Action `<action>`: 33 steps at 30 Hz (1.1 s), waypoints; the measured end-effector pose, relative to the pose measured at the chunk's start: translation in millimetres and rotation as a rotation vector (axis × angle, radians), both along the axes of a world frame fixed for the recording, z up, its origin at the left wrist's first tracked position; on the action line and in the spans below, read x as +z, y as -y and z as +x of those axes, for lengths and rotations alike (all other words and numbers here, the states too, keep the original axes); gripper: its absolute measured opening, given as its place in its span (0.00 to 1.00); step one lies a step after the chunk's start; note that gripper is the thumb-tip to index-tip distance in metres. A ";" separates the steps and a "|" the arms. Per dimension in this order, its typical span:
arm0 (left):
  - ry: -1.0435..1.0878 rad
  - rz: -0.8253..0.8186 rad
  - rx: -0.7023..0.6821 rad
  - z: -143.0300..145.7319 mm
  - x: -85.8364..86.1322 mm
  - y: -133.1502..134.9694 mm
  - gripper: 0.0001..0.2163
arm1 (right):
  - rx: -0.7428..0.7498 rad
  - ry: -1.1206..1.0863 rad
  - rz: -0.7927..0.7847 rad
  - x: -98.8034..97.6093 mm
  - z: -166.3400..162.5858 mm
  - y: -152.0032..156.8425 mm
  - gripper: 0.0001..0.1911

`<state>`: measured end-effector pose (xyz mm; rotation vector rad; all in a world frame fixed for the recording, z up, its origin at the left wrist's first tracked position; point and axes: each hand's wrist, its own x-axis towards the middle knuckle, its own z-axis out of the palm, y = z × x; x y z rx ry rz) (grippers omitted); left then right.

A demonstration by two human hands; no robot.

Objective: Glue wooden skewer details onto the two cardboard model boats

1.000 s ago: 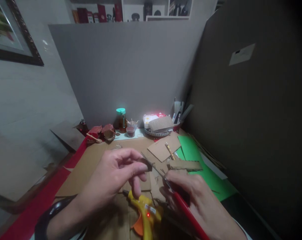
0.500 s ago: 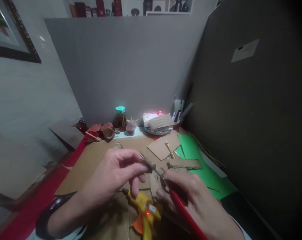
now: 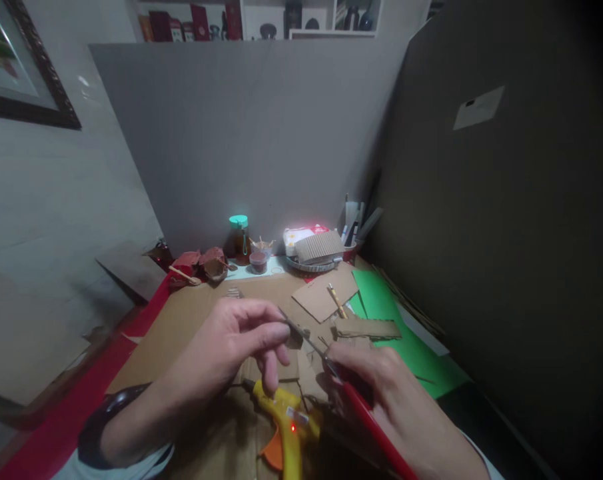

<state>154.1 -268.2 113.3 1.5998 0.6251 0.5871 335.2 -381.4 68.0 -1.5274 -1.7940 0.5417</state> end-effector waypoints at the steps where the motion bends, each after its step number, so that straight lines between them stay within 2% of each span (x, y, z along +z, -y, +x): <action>1: 0.008 0.001 -0.006 0.8 -1.3 -0.9 0.09 | -0.006 -0.001 -0.008 -0.1 0.2 -0.3 0.15; 7: -0.049 0.123 0.007 6.2 -12.0 -5.1 0.10 | -0.077 0.003 -0.091 -1.2 -1.6 -4.5 0.16; 10: -0.064 0.120 -0.001 7.5 -15.6 -4.9 0.11 | -0.084 0.007 -0.104 -2.2 -2.5 -5.7 0.14; 18: 0.065 -0.167 -0.050 14.3 -31.2 -7.3 0.10 | -0.092 0.098 -0.115 -2.0 3.9 -5.0 0.13; 23: 0.066 -0.197 -0.059 18.5 -37.7 -9.1 0.10 | -0.101 0.137 -0.146 2.1 6.3 -3.9 0.12; 27: 0.081 -0.200 -0.056 18.6 -37.3 -8.3 0.11 | -0.090 0.091 -0.100 1.5 10.8 -6.8 0.13; 33: 0.118 -0.247 -0.036 20.3 -34.9 -2.9 0.05 | -0.236 0.014 -0.005 -6.6 18.6 -17.2 0.18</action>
